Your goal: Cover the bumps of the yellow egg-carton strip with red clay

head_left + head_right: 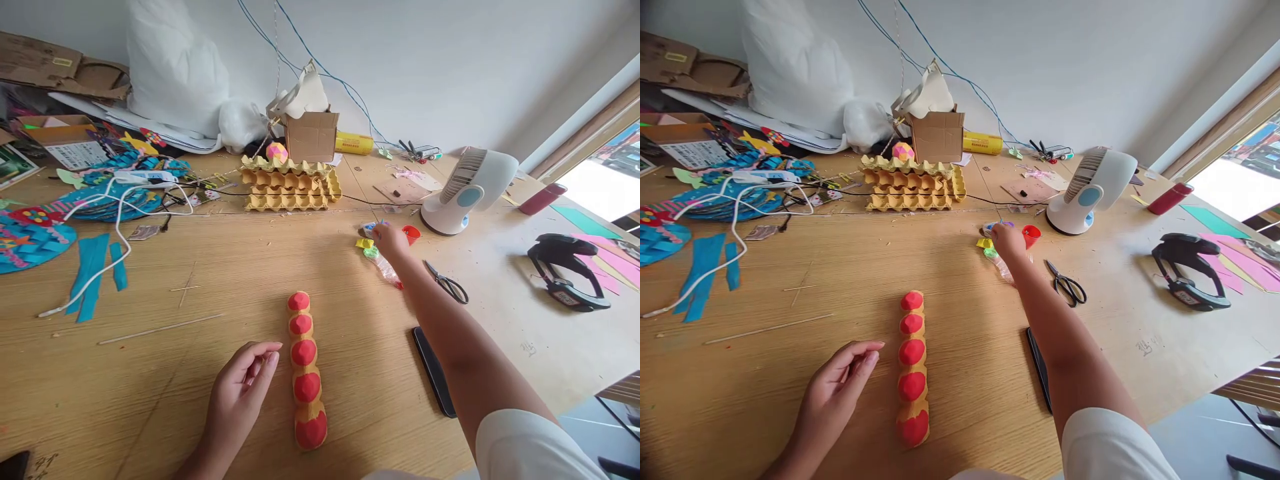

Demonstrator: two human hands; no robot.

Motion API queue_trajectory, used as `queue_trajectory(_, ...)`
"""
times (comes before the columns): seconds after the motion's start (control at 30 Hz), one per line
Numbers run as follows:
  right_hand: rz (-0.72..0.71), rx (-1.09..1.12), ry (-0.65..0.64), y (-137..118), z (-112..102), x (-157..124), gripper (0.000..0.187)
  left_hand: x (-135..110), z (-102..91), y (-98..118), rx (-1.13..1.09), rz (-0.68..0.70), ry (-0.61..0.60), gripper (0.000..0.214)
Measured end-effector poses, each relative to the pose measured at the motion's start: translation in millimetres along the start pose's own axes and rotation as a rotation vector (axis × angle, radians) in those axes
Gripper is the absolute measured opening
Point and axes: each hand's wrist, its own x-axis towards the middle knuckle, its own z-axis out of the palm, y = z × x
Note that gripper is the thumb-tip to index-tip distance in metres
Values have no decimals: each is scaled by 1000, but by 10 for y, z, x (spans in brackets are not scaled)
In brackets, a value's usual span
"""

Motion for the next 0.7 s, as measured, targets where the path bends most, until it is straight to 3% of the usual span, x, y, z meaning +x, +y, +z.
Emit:
queue_trajectory(0.33, 104, 244, 177, 432, -15, -118, 34, 16, 0, -79, -31, -54, -4, 35)
queue_trajectory(0.53, 100, 280, 199, 444, 22, -220, 28, 24, -14, -57, -13, -33, 1, 35)
queue_trajectory(0.7, 101, 180, 203, 397, -5, -252, 29, 15, -12, -42, -21, -30, 13, 36)
